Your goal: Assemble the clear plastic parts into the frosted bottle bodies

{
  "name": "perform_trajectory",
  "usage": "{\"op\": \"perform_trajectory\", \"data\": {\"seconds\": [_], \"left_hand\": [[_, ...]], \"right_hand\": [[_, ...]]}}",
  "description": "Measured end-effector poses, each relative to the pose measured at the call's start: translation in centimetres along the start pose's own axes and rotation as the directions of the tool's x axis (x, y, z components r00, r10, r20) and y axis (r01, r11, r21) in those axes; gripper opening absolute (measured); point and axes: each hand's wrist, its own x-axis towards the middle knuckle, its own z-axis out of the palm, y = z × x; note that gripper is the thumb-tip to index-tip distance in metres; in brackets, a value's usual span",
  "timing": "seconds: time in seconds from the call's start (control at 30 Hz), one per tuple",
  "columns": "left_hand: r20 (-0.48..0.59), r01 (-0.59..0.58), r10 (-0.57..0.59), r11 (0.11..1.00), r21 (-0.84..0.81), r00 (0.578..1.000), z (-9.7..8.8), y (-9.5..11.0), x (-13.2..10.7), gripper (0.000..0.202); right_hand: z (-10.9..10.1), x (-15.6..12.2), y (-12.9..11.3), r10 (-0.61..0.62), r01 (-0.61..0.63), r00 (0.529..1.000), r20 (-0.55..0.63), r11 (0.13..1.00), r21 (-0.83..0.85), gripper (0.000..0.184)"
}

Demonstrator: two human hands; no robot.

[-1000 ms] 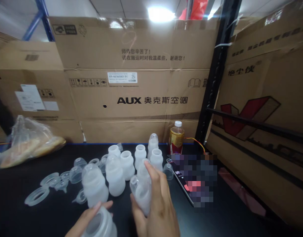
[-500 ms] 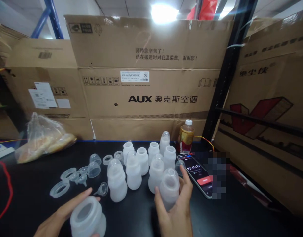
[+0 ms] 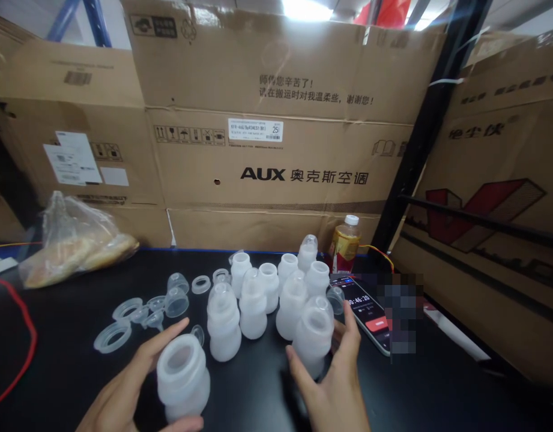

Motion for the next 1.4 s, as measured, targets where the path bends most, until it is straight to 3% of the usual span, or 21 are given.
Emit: {"op": "perform_trajectory", "data": {"seconds": [0.13, 0.37, 0.47, 0.6, 0.83, 1.0, 1.1, 1.17, 1.2, 1.27, 1.3, 1.33, 1.4], "left_hand": [[0.000, 0.026, -0.026, 1.000, 0.004, 1.000, -0.3, 0.0, -0.1, 0.081], [0.021, 0.065, -0.064, 0.998, -0.028, 0.998, -0.5, -0.4, 0.0, 0.067], [0.070, 0.079, -0.077, 0.997, -0.021, 0.995, -0.2, -0.6, -0.1, 0.065], [0.146, 0.068, -0.078, 0.995, 0.068, 0.986, 0.2, -0.6, 0.0, 0.064], [0.129, 0.079, -0.094, 0.990, 0.115, 0.987, 0.9, -0.6, 0.0, 0.064], [0.091, -0.005, -0.008, 0.990, 0.140, 0.996, 0.9, -0.1, 0.1, 0.058], [0.071, -0.009, -0.003, 0.987, 0.159, 0.997, 0.5, 0.3, 0.3, 0.059], [0.044, 0.027, -0.034, 0.989, 0.146, 0.998, 0.2, 0.4, 0.2, 0.057], [0.033, 0.049, -0.054, 0.990, 0.133, 0.998, 0.1, 0.3, 0.2, 0.055], [0.022, 0.085, -0.088, 0.991, 0.103, 0.996, -0.2, 0.3, 0.0, 0.054], [0.026, 0.096, -0.098, 0.992, 0.086, 0.995, -0.4, 0.3, -0.1, 0.054], [0.034, 0.101, -0.104, 0.993, 0.065, 0.994, -0.5, 0.4, -0.2, 0.056], [0.063, 0.095, -0.096, 0.995, 0.012, 0.993, -0.7, 0.6, -0.3, 0.058]], "right_hand": [[-0.7, 0.1, 0.4, -0.014, 0.017, 0.999, -0.040, 0.997, 0.073, 0.130], [-0.9, -0.1, -0.1, -0.147, 0.150, 0.983, -0.109, 0.989, 0.018, 0.124], [-0.6, -0.5, -0.8, -0.182, 0.181, 0.977, -0.111, 0.983, -0.019, 0.112], [-0.2, -0.7, -1.5, -0.126, 0.126, 0.991, -0.047, 0.992, -0.017, 0.090], [-0.6, 0.1, 0.0, -0.078, 0.070, 0.985, 0.156, 0.996, 0.057, 0.083], [0.4, -0.3, -1.4, -0.067, 0.060, 0.992, 0.104, 0.996, 0.064, 0.090], [0.5, -0.7, -2.5, -0.122, 0.122, 0.993, -0.007, 0.993, -0.008, 0.093], [0.3, -1.3, -3.2, -0.228, 0.222, 0.960, -0.163, 0.974, -0.052, 0.092], [0.1, -1.7, -3.5, -0.279, 0.277, 0.922, -0.269, 0.960, -0.046, 0.089], [0.1, -2.9, -4.2, -0.350, 0.389, 0.799, -0.488, 0.921, -0.025, 0.069], [0.3, -3.6, -4.5, -0.378, 0.441, 0.751, -0.541, 0.897, -0.014, 0.054], [0.7, -4.3, -4.7, -0.422, 0.495, 0.729, -0.539, 0.869, -0.012, 0.039], [1.7, -5.6, -5.2, -0.546, 0.584, 0.773, -0.323, 0.811, 0.027, 0.026]]}}
